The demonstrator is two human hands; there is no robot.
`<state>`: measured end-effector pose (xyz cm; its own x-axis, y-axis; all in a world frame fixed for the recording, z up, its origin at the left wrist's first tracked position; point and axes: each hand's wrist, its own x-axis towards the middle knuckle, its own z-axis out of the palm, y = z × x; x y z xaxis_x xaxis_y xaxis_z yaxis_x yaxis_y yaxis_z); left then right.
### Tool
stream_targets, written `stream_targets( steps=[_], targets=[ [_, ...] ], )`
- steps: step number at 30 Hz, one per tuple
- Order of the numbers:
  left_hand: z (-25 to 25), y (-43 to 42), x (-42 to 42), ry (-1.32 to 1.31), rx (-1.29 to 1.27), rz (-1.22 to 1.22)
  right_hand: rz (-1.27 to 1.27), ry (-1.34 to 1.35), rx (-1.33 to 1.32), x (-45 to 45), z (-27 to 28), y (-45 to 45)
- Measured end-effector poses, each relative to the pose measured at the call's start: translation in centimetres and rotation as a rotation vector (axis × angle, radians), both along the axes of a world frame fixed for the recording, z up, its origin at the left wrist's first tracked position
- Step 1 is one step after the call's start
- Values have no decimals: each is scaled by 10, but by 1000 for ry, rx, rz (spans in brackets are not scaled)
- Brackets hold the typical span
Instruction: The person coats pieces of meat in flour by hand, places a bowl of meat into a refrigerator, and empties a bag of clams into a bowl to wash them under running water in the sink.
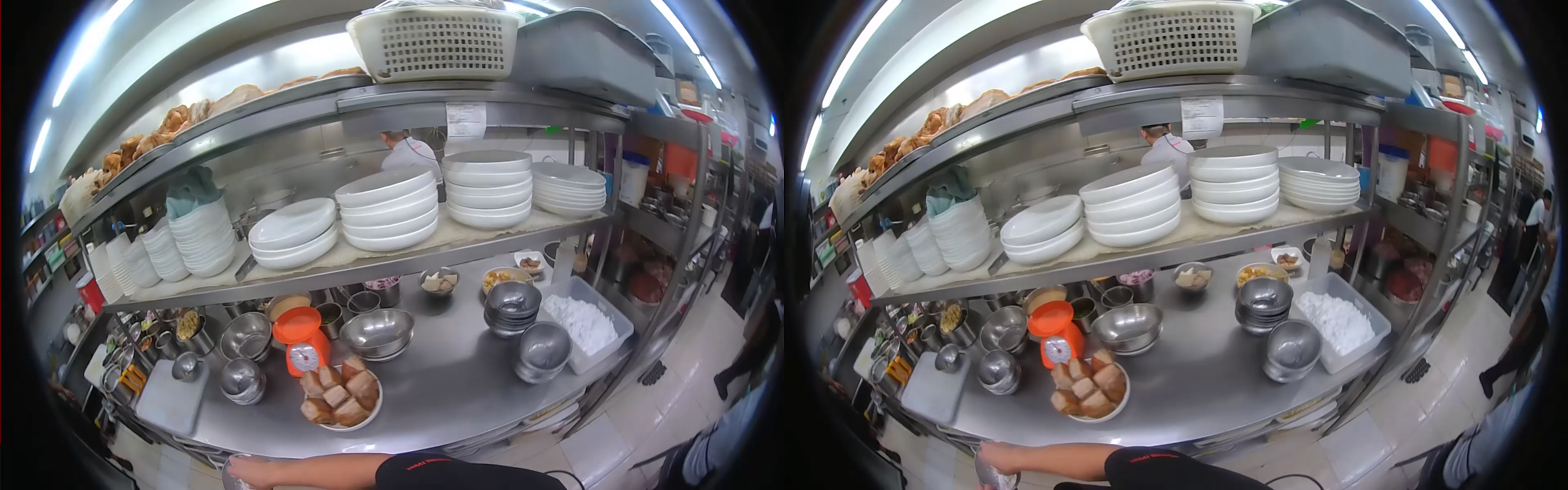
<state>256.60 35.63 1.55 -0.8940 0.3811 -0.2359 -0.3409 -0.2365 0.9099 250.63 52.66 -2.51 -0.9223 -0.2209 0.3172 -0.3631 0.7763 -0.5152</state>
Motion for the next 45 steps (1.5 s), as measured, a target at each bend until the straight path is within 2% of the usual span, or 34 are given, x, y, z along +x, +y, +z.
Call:
stream_targets(
  steps=[3,4,7,9,11,14,16,17,20,23,26,29,32,35,38,39,40,41,43,44,45],
  targets=[
    [-5,29,39,23,0,-19,-20,-30,172,71,14,31],
    [-14,35,42,36,-5,-33,-56,-115,157,114,51,40],
    [-31,53,52,50,27,-64,-22,-216,266,132,49,54],
    [-9,72,77,42,-2,-39,43,-288,299,147,58,66],
    [-7,81,87,47,-14,-83,78,-365,341,163,68,77],
    [-5,91,103,37,-17,-143,46,-303,260,172,49,88],
    [4,99,116,14,-39,-160,-80,-198,65,176,34,89],
    [8,103,120,4,-48,-169,-143,-144,-30,179,36,89],
    [12,104,125,-18,30,-156,-224,-182,-91,180,49,93],
    [-1,102,110,40,16,-174,-105,-280,183,192,71,96],
    [-11,99,99,102,73,-155,-57,-245,226,203,76,97],
    [-15,95,94,71,87,-109,118,-445,403,189,82,96],
    [2,94,113,77,125,-135,62,-393,333,175,60,90],
    [-2,89,114,30,88,-56,-193,-230,83,182,64,82],
    [7,87,116,51,131,-39,-305,-134,75,171,57,62],
    [0,81,108,58,169,-44,-92,-171,367,160,52,65],
    [1,76,108,29,128,11,67,-325,343,147,55,62],
    [3,70,111,10,92,75,54,-314,307,153,62,56],
    [14,59,116,-31,99,111,108,-258,600,148,64,42],
    [14,53,113,-40,50,124,171,-299,570,145,71,39],
    [18,50,114,-108,18,245,213,-295,510,136,56,34]
  ],
)
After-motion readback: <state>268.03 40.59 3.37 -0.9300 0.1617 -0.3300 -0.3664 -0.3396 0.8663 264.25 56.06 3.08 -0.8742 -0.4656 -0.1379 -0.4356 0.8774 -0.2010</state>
